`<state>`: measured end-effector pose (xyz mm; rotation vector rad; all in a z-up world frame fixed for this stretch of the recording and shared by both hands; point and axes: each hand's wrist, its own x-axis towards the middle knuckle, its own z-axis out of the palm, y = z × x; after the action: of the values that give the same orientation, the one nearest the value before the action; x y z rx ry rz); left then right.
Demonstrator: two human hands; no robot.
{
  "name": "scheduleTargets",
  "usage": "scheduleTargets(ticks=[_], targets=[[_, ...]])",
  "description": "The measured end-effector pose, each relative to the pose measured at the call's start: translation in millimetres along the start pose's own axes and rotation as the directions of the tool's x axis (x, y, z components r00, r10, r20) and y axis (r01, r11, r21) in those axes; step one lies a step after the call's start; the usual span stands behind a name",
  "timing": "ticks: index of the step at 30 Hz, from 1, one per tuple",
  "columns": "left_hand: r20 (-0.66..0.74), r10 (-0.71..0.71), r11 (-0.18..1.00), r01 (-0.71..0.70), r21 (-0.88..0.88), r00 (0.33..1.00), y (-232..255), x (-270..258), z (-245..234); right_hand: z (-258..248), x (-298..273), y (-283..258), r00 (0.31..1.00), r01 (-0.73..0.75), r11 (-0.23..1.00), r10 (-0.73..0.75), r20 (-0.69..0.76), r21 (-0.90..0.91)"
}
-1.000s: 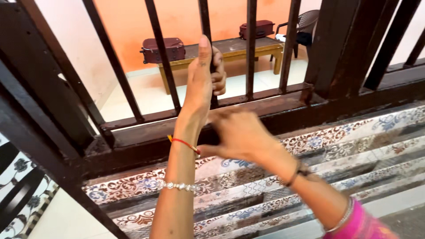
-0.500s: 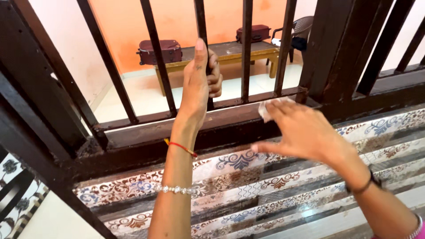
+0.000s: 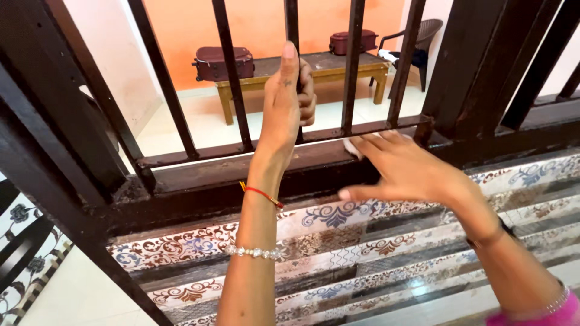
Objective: The person is cleaning the dark metal bars of a security gate using a white cloth, wiping the vertical and horizontal sections systematically.
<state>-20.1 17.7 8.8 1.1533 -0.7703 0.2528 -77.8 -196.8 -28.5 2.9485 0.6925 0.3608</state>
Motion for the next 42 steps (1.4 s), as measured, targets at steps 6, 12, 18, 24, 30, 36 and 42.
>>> scheduleTargets(ticks=[6,12,18,24,30,36,42], targets=[[-0.018,0.031,1.000,-0.031,0.002,0.999,-1,0,3,-10,-10,-35,0.992,0.125,0.992,-0.126,-0.021,-0.023],[0.017,-0.010,1.000,0.010,-0.009,1.000,-1,-1,-4,-10,8,-63,0.935,0.325,0.943,-0.309,-0.177,0.070],[0.013,-0.007,0.999,0.008,-0.043,1.000,-1,3,0,-16,22,-91,0.960,0.272,0.960,-0.266,-0.092,0.065],[0.121,-0.088,0.989,0.102,-0.110,0.989,3,4,-8,-5,36,-103,0.897,0.415,0.910,-0.409,-0.168,0.004],[0.135,-0.091,0.989,0.105,-0.104,0.987,6,1,-9,-13,56,-132,0.898,0.435,0.866,-0.397,-0.188,0.246],[0.205,-0.082,0.974,0.122,-0.189,0.975,2,3,-13,24,70,-129,0.725,0.671,0.706,-0.563,-0.398,0.224],[0.240,-0.074,0.971,0.124,-0.203,0.968,4,3,-15,74,108,-122,0.803,0.579,0.737,-0.442,-0.400,0.348]])
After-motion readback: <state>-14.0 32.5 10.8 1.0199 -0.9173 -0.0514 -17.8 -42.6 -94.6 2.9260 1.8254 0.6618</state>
